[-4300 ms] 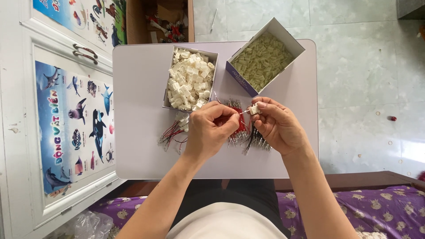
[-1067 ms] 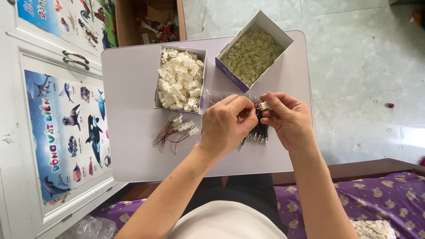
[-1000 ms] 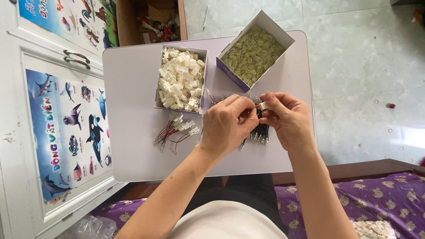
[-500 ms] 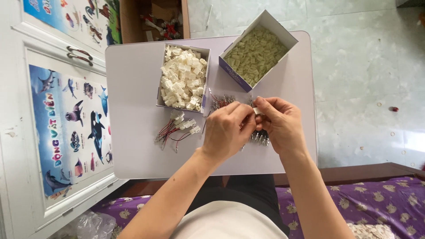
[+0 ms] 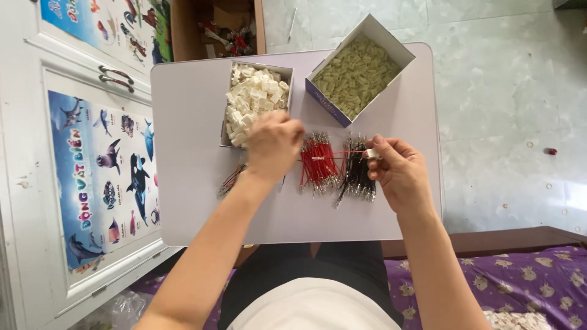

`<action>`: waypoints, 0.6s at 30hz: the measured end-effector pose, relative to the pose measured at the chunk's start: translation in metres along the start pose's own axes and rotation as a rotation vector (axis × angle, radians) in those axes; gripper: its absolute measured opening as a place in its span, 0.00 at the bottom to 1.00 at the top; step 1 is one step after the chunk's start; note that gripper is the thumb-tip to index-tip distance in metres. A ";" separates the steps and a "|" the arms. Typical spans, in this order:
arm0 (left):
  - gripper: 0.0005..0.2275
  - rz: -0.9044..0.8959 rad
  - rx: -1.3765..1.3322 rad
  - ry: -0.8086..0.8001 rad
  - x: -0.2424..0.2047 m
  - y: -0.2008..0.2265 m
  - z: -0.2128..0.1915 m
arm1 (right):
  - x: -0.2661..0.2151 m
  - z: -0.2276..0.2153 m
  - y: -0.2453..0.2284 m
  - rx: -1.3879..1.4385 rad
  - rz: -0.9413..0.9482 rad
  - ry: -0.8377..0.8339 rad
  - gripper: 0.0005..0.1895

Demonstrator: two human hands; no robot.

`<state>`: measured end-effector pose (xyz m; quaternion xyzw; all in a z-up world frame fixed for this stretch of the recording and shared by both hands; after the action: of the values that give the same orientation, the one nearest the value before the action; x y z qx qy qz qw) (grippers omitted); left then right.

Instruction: Manually inserting individual electrical wires into white plastic connector housings.

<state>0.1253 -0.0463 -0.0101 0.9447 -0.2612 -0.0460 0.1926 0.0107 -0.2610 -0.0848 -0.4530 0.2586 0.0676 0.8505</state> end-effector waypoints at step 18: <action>0.08 -0.030 0.250 -0.501 0.148 0.024 0.147 | 0.006 -0.005 0.004 0.005 0.078 -0.104 0.11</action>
<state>0.2137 -0.1914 -0.1339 0.9242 -0.2902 -0.2483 0.0033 0.0125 -0.2632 -0.0925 -0.4363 0.2314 0.1234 0.8607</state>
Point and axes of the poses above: each hand's wrist, its own x-axis towards the middle knuckle, its own z-axis out of the palm, y = z × x, the point moved 10 cm from there along x, towards the middle knuckle, and after that the axes turned 9 degrees about -y, right-handed, at the moved point
